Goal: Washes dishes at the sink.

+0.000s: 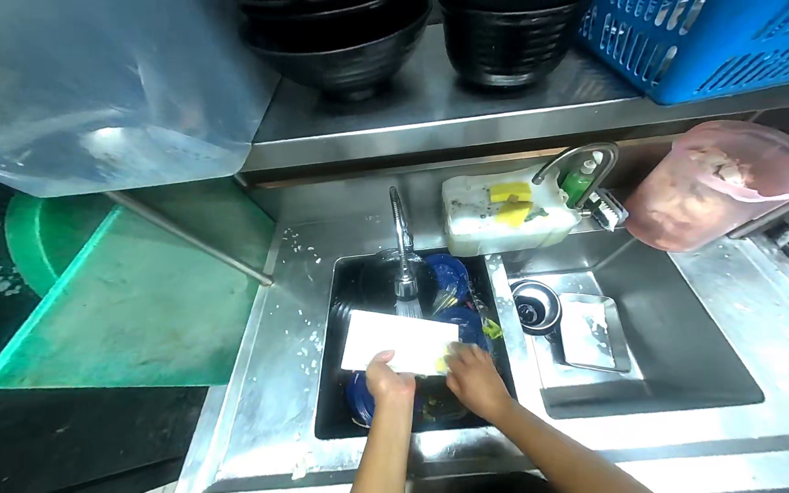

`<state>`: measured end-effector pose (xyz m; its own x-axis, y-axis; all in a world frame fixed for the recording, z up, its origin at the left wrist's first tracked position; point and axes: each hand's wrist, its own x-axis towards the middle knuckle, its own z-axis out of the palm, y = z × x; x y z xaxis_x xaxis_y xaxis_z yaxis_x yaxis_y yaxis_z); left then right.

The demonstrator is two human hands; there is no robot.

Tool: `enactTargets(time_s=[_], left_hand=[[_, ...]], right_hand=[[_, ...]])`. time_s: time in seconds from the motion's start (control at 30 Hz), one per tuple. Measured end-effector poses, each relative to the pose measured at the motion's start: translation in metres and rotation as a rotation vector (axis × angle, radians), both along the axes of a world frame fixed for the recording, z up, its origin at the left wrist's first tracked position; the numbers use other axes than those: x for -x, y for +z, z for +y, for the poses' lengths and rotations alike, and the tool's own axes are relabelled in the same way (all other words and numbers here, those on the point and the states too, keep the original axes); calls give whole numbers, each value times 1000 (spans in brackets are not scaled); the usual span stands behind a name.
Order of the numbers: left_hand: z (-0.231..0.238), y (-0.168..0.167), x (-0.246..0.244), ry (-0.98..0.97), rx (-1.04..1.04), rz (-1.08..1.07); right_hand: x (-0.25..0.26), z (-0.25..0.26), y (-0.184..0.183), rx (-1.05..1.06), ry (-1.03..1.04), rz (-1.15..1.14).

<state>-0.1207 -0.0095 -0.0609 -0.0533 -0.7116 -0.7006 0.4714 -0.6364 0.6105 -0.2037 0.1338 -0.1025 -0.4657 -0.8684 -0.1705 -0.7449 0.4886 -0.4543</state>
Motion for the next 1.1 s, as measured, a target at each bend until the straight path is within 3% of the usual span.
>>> enactTargets(time_s=[0.2, 0.47, 0.7, 0.8, 0.97, 1.03, 1.1], left_hand=[[5, 8, 7, 3, 21, -30], [4, 4, 8, 60, 4, -23], [44, 13, 15, -66, 23, -26], [43, 7, 14, -204, 65, 86], [51, -4, 12, -489, 16, 171], [50, -3, 11, -456, 0, 220], [45, -2, 9, -384, 3, 258]], right_hand=[[50, -25, -6, 10, -123, 125], [12, -9, 0, -77, -127, 30], [41, -38, 16, -68, -481, -32], [38, -45, 23, 57, -436, -129], [29, -71, 46, 211, -120, -209], [36, -62, 39, 238, -101, -164], [50, -41, 24, 217, -218, -119]])
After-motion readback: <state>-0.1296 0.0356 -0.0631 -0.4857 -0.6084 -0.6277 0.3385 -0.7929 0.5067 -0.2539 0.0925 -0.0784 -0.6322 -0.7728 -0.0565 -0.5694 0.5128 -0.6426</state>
